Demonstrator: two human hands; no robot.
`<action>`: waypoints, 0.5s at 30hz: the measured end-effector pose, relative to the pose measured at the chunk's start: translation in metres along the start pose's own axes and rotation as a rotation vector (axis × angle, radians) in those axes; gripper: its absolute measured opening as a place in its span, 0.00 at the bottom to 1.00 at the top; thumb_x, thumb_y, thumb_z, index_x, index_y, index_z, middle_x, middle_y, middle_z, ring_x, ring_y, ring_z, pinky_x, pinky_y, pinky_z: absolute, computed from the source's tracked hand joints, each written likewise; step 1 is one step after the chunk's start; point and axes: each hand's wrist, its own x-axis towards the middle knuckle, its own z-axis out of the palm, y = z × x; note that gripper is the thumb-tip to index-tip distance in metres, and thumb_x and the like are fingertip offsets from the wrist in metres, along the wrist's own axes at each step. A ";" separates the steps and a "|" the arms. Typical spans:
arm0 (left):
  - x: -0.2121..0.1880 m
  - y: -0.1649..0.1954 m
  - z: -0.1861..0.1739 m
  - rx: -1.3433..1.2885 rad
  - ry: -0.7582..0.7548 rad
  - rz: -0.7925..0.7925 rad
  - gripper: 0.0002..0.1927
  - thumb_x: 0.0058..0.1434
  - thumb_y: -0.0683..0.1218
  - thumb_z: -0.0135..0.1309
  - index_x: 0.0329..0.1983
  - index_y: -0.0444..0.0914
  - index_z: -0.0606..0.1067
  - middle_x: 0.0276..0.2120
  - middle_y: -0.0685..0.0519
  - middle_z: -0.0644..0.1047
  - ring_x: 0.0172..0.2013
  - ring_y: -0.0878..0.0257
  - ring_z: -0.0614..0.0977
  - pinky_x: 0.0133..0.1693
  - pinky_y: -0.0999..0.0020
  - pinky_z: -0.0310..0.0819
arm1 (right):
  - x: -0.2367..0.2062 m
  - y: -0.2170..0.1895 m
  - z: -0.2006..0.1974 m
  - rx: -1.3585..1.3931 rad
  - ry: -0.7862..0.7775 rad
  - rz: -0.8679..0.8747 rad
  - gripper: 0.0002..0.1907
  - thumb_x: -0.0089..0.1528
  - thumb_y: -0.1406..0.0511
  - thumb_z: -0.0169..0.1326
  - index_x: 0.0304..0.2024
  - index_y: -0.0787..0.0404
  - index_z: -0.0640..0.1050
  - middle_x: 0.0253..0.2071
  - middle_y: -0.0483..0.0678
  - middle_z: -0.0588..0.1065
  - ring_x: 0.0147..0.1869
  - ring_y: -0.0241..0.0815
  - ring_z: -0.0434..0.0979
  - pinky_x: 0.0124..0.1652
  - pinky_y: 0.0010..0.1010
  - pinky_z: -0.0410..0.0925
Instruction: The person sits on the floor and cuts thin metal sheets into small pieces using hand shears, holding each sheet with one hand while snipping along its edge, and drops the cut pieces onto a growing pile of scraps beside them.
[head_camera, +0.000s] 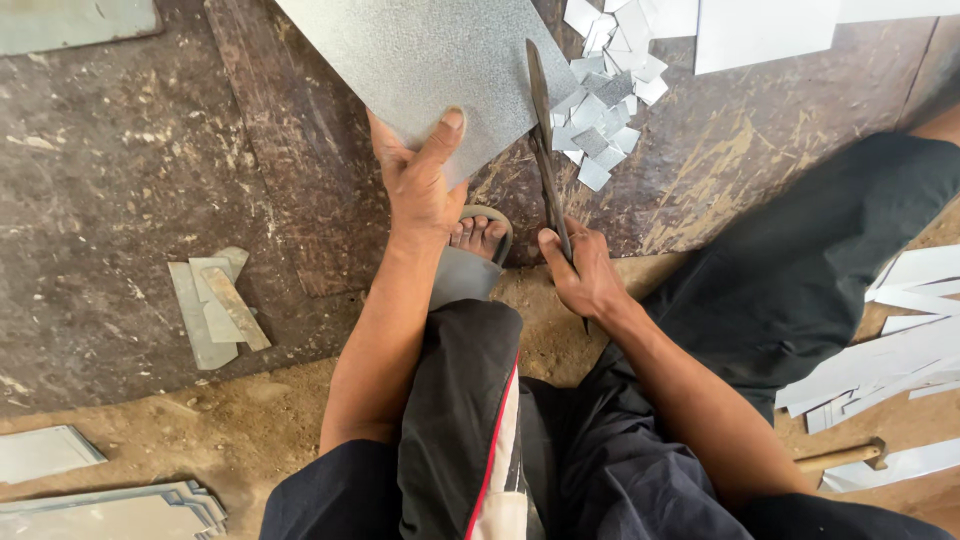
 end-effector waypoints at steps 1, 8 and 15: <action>0.002 -0.001 0.000 0.014 -0.008 0.002 0.41 0.65 0.35 0.64 0.76 0.41 0.56 0.65 0.43 0.69 0.66 0.48 0.72 0.69 0.44 0.70 | 0.001 0.001 0.000 0.004 0.012 0.006 0.21 0.70 0.56 0.45 0.35 0.70 0.73 0.23 0.59 0.69 0.28 0.50 0.68 0.34 0.43 0.64; 0.008 -0.002 0.004 0.024 -0.034 0.012 0.41 0.65 0.35 0.63 0.76 0.41 0.56 0.66 0.45 0.68 0.67 0.51 0.71 0.69 0.45 0.69 | 0.006 0.011 0.009 0.025 0.066 0.018 0.23 0.70 0.57 0.48 0.31 0.71 0.73 0.21 0.61 0.68 0.26 0.50 0.66 0.33 0.44 0.61; 0.018 0.008 0.010 0.045 0.031 0.048 0.41 0.63 0.32 0.62 0.75 0.40 0.58 0.64 0.45 0.69 0.65 0.50 0.72 0.67 0.47 0.70 | -0.008 0.021 -0.012 0.446 -0.222 0.087 0.18 0.70 0.55 0.46 0.50 0.64 0.72 0.34 0.46 0.68 0.38 0.35 0.66 0.38 0.35 0.66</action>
